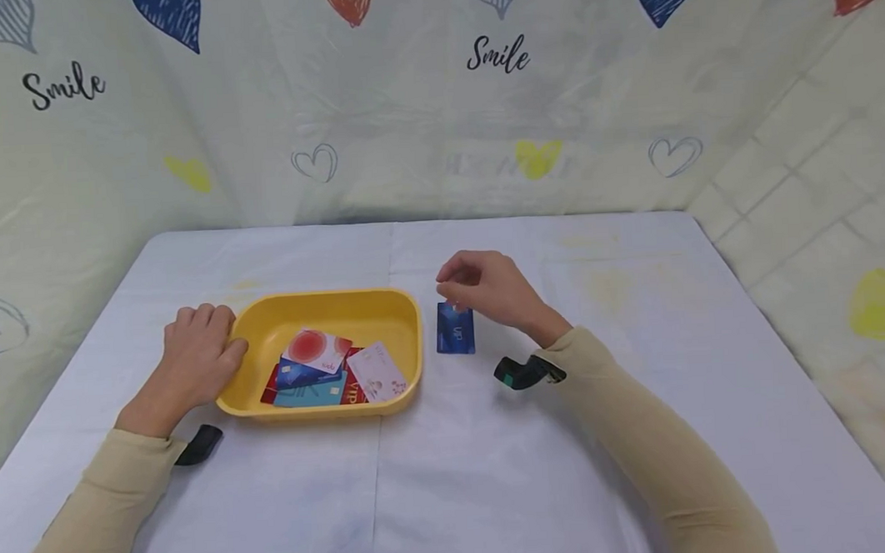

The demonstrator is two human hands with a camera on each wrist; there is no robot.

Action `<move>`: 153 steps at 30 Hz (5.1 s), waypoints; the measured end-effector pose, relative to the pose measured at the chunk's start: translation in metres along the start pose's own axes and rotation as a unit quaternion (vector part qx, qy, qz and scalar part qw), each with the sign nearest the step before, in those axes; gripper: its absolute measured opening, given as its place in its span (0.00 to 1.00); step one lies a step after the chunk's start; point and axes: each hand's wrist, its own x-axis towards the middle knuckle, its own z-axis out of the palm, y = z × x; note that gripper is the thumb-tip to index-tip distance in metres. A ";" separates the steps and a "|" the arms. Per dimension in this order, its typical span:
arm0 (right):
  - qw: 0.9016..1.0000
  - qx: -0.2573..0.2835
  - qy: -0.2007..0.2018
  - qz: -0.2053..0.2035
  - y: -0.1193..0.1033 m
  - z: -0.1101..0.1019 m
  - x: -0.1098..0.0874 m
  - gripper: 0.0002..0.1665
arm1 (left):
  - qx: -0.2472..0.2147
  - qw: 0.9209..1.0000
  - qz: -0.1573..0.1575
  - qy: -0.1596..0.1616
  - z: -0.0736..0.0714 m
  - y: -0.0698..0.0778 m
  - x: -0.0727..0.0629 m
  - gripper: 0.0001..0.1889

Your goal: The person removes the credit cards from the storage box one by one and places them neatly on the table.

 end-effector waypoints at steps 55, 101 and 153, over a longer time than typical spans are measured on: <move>0.982 -0.064 -0.127 -0.122 -0.075 0.047 0.030 0.13 | 0.005 1.000 0.013 0.001 -0.001 0.001 0.001 0.13; 0.931 -0.165 -0.301 -0.122 -0.071 0.074 0.063 0.19 | 0.004 1.000 0.008 0.009 -0.002 -0.002 0.002 0.14; 0.894 -0.234 -0.373 -0.083 -0.072 0.083 0.067 0.14 | 0.004 1.000 0.011 0.020 0.000 -0.002 0.003 0.12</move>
